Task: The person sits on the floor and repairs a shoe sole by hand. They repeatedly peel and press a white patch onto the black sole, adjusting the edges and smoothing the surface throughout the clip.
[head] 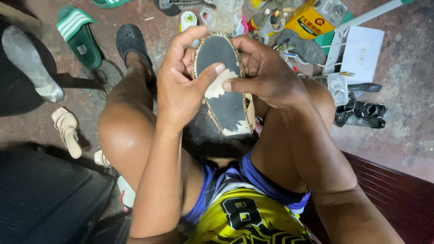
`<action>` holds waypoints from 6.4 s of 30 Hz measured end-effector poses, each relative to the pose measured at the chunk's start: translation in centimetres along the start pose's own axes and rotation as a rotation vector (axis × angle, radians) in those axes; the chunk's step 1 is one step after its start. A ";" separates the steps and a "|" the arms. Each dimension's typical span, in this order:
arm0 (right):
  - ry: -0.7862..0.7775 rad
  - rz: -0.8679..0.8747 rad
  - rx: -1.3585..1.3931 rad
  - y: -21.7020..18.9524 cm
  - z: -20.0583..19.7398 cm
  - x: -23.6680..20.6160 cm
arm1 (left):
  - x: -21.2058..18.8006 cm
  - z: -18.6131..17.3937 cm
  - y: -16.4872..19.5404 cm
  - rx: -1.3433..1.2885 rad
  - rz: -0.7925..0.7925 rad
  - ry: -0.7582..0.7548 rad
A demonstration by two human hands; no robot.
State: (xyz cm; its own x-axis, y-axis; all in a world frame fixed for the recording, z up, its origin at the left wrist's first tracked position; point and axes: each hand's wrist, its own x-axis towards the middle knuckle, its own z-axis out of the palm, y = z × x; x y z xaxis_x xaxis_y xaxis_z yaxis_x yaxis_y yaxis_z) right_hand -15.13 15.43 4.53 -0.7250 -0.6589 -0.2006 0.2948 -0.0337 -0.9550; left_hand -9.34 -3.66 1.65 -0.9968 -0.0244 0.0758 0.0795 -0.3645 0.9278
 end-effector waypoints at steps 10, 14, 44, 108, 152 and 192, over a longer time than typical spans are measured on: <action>0.038 0.009 -0.002 -0.2 0.6 0.0 | 0.4 0.7 -0.1 0.152 0.019 0.104; 0.040 0.055 0.011 0.0 0.2 0.0 | 0.1 -0.1 0.7 0.076 -0.014 -0.044; -0.055 -0.016 -0.050 0.4 0.7 0.7 | -0.9 -1.1 -1.0 0.203 0.066 0.083; -0.038 0.020 -0.021 0.7 0.2 0.3 | -0.3 -1.3 0.4 0.251 -0.011 0.099; -0.022 -0.064 -0.189 0.8 0.2 0.1 | -0.5 -2.5 0.7 0.429 -0.005 -0.054; -0.064 -0.040 -0.242 0.7 0.3 0.0 | -0.4 -2.3 0.2 0.194 -0.040 -0.176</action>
State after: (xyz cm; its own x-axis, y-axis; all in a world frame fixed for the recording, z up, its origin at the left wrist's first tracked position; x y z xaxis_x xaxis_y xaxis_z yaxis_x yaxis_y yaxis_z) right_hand -14.77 15.19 3.89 -0.6898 -0.7073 -0.1543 0.1030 0.1150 -0.9880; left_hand -8.96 -5.91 0.95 -0.9842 0.1554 0.0844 0.0565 -0.1760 0.9828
